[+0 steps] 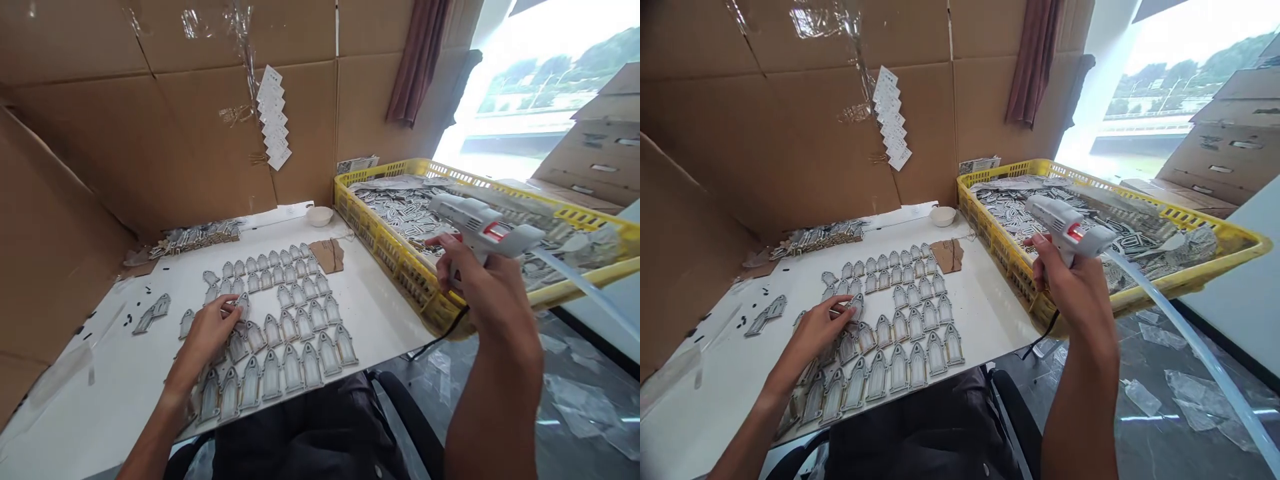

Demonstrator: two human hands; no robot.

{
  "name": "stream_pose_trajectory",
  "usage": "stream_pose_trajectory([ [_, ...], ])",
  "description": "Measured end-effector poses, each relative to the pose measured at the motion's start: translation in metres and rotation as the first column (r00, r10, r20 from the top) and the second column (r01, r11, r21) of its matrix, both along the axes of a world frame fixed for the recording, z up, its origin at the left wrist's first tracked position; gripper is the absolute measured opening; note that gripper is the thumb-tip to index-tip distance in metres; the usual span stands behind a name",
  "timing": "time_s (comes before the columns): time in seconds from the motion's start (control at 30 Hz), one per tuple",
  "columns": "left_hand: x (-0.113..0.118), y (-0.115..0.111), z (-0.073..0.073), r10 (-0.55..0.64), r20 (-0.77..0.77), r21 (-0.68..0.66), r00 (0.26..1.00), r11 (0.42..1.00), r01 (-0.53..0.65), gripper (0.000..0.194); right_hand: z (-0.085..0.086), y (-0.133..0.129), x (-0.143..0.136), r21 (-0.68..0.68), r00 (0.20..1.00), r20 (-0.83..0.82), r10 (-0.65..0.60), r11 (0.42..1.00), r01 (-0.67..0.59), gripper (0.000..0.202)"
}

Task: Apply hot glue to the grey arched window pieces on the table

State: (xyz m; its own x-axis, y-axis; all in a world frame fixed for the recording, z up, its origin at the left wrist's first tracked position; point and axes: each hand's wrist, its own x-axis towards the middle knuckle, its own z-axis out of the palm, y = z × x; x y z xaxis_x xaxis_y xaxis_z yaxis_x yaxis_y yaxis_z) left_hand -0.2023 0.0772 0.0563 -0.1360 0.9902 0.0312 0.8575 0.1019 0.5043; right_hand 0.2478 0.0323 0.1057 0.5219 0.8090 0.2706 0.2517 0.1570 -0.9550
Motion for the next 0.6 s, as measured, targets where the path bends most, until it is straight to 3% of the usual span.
stream_pose_trajectory([
  [0.23, 0.007, 0.007, 0.005, 0.025, -0.140, -0.031, 0.990, 0.999, -0.030, 0.042, 0.005, 0.000, 0.000, 0.060, 0.998, -0.048, 0.028, 0.998, -0.025, 0.040],
  [0.4, 0.021, -0.002, 0.014, -0.008, -0.189, 0.011, 0.982, 1.000, 0.011, 0.049, 0.005, 0.000, 0.001, 0.015, 0.999, -0.028, 0.032, 0.999, -0.031, 0.041],
  [0.5, 0.033, -0.018, 0.017, -0.094, -0.140, 0.018, 0.986, 0.995, 0.097, 0.054, 0.002, 0.001, 0.005, -0.012, 0.999, -0.014, 0.047, 0.999, -0.047, 0.045],
  [0.6, 0.046, -0.049, 0.021, -0.273, 0.076, 0.000, 0.959, 0.962, 0.274, 0.052, -0.002, 0.003, 0.007, 0.016, 0.996, -0.006, 0.089, 0.996, -0.089, 0.048],
])
